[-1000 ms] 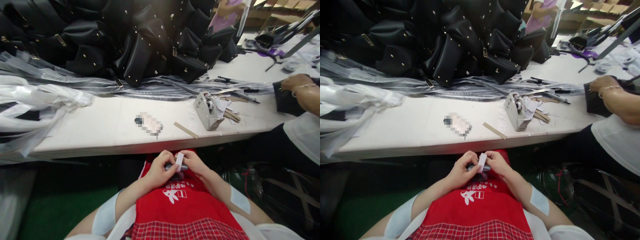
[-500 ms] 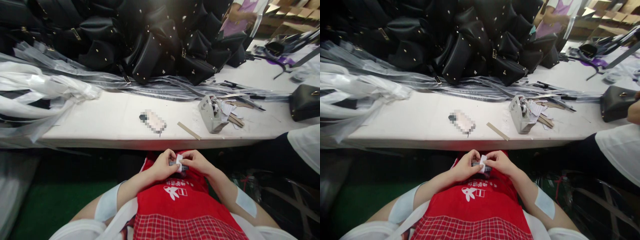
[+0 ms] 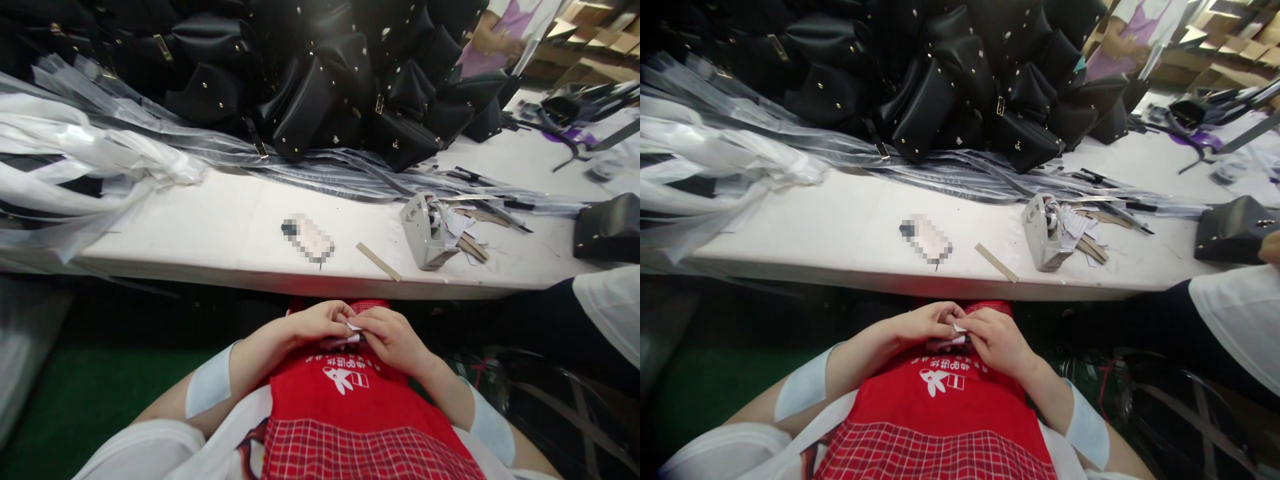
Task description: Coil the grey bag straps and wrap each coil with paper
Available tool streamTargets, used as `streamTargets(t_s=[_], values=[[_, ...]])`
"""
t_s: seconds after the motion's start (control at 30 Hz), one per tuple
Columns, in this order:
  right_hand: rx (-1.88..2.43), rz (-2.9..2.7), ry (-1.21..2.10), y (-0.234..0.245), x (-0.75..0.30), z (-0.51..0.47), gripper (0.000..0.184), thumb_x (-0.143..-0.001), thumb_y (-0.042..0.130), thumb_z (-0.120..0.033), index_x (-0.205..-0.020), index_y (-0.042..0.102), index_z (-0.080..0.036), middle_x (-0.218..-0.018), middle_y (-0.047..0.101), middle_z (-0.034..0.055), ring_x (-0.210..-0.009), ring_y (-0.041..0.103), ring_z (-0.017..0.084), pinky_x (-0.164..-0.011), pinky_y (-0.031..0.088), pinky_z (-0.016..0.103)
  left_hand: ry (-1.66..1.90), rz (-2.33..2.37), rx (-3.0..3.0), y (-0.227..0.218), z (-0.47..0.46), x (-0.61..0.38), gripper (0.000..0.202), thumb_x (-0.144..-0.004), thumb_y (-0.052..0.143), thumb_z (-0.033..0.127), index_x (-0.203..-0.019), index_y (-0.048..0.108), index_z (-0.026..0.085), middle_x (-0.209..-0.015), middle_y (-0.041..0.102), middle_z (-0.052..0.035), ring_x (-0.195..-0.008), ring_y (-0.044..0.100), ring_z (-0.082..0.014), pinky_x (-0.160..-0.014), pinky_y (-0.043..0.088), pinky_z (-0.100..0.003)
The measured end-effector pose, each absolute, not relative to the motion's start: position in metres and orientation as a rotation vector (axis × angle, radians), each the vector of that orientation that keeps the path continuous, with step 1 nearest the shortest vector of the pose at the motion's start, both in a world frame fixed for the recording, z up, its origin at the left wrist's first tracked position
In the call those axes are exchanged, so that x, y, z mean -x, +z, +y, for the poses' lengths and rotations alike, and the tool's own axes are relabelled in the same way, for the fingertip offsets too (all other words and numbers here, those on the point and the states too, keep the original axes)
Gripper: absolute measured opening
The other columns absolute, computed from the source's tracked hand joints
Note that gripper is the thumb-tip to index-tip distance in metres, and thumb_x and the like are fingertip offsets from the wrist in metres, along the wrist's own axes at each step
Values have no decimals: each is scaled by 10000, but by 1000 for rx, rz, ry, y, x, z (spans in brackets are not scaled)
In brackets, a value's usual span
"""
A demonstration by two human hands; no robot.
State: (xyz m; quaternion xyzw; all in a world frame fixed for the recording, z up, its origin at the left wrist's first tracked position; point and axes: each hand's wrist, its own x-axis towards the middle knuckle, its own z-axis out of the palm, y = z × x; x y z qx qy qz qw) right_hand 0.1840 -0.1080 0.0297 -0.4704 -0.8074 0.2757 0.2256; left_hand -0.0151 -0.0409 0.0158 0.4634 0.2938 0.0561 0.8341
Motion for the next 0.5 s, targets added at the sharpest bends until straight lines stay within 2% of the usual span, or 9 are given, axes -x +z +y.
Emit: streamTargets(t_s=[0.1,0.17,0.23,0.3,0.4,0.5], values=[[1247,-2273,691,31,-180,-119,479,-901,449,-137,-1374,477,-207,-1270,584,127,-1143,543,234,-993,461,426,269,664,-802,15,-36,15,359,-642,656,250,-974,568,142,-725,637,-19,-563,589,-118,-521,428,-217],[1252,-2264,670,32,-181,-122,534,-890,458,-142,-1419,408,-203,-1308,546,142,-1176,518,250,-1004,454,455,308,722,-801,13,-35,10,330,-635,641,230,-946,572,143,-695,617,-3,-535,568,-106,-498,418,-210],[1268,-2250,656,34,-192,-118,509,-886,484,-171,-1392,442,-217,-1296,558,133,-1170,527,253,-991,466,448,307,738,-824,10,-35,6,330,-623,645,217,-934,555,151,-661,591,20,-491,533,-90,-457,386,-195],[1385,-2124,507,39,-219,-104,414,-886,519,-219,-1300,539,-224,-1242,602,121,-1138,552,254,-985,463,436,314,729,-840,7,-35,3,341,-616,652,221,-932,543,156,-641,568,38,-475,503,-75,-437,355,-180],[1687,-1588,160,47,-285,-67,290,-869,545,-304,-1121,646,-201,-1131,651,120,-1083,567,262,-1005,412,443,343,728,-887,2,-35,2,358,-597,654,218,-929,534,159,-640,558,45,-480,477,-64,-440,332,-171],[1854,-1182,168,47,-348,-25,287,-801,576,-395,-924,706,-172,-1023,674,128,-1048,562,283,-994,384,463,350,713,-919,1,-37,1,365,-599,649,247,-931,515,173,-653,550,46,-469,459,-65,-433,315,-179]])
